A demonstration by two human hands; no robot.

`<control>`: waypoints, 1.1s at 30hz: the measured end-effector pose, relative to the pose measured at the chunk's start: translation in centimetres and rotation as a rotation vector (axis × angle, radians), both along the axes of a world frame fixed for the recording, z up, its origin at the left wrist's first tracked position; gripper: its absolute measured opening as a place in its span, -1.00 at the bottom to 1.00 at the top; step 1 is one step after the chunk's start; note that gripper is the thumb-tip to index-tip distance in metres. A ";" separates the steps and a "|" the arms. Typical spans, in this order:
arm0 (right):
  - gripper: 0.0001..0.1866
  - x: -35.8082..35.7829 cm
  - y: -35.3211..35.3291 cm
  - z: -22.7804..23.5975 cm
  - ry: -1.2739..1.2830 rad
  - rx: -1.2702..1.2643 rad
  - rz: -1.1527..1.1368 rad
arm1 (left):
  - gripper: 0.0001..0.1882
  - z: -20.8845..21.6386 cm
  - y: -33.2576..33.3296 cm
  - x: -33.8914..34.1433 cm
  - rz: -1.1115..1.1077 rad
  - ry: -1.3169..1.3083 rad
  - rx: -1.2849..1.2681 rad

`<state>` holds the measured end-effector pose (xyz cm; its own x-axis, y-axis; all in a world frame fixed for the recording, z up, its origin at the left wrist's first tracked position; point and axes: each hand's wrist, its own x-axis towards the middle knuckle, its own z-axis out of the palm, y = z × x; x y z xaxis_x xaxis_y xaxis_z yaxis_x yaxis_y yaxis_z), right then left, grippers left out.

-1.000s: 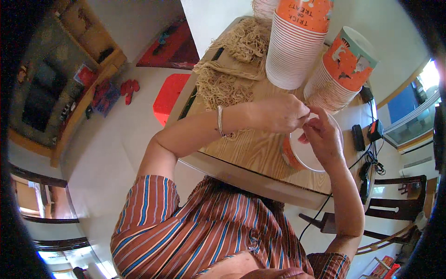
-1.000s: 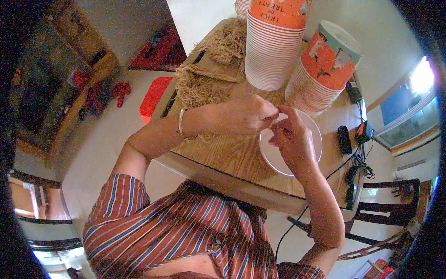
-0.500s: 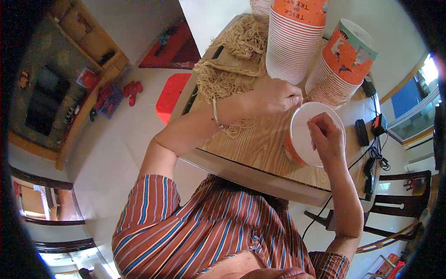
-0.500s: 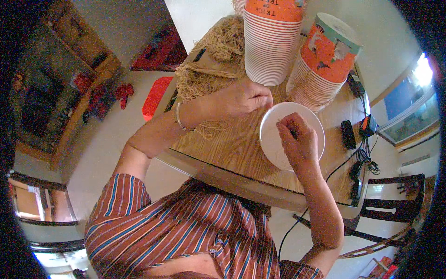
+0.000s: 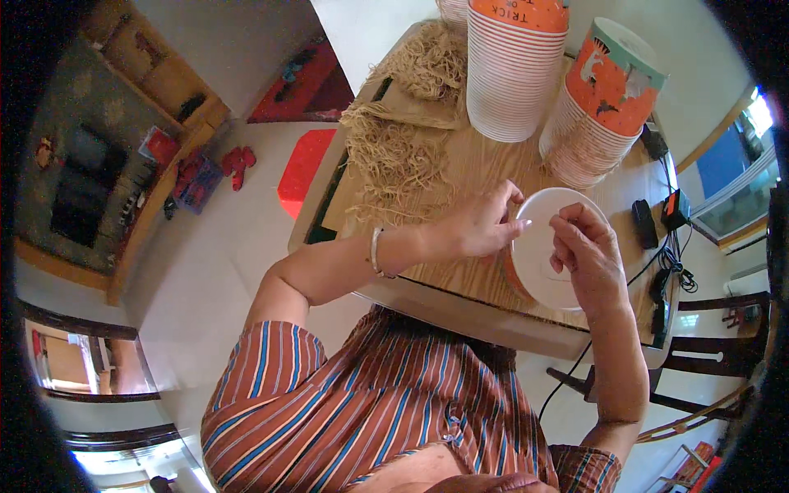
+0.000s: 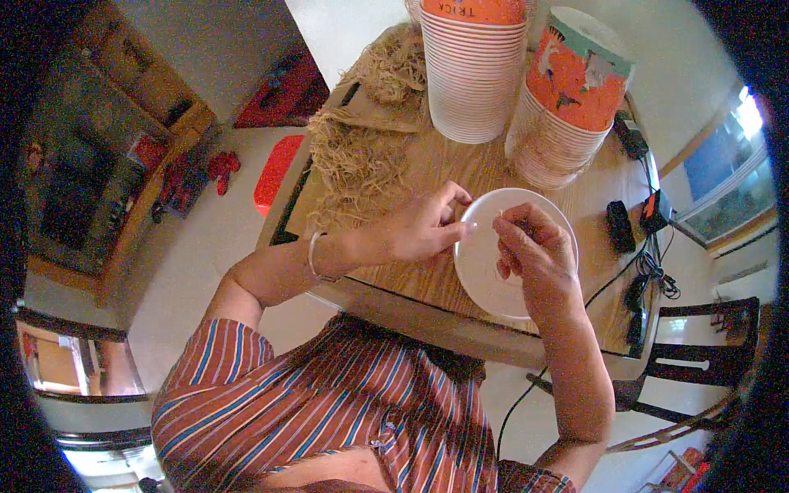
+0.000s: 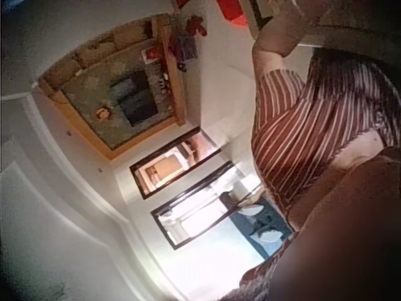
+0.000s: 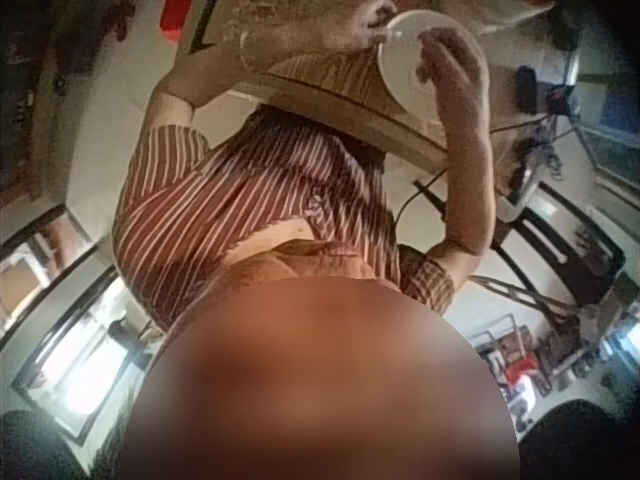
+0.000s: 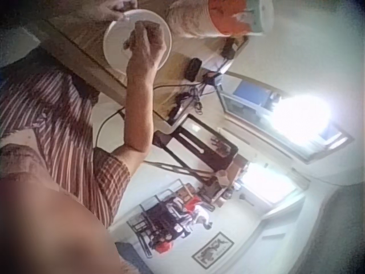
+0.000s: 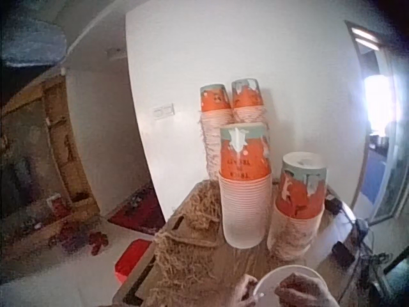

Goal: Packaging decorative shredded paper into printed paper cups.

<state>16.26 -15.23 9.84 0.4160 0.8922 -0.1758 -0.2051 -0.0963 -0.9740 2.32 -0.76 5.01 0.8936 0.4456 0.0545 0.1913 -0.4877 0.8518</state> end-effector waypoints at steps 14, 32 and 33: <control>-0.97 -1.7 -0.8 -0.8 -0.677 0.092 -0.006 | -0.49 3.2 -0.2 0.3 -0.261 -0.268 0.049; -0.97 -1.0 0.7 -0.5 -0.479 0.108 -0.016 | -0.71 4.1 1.0 0.6 -0.233 -0.288 0.117; -0.97 -1.0 0.8 -0.7 -0.491 0.089 -0.015 | -0.71 4.0 1.1 0.7 -0.232 -0.285 0.115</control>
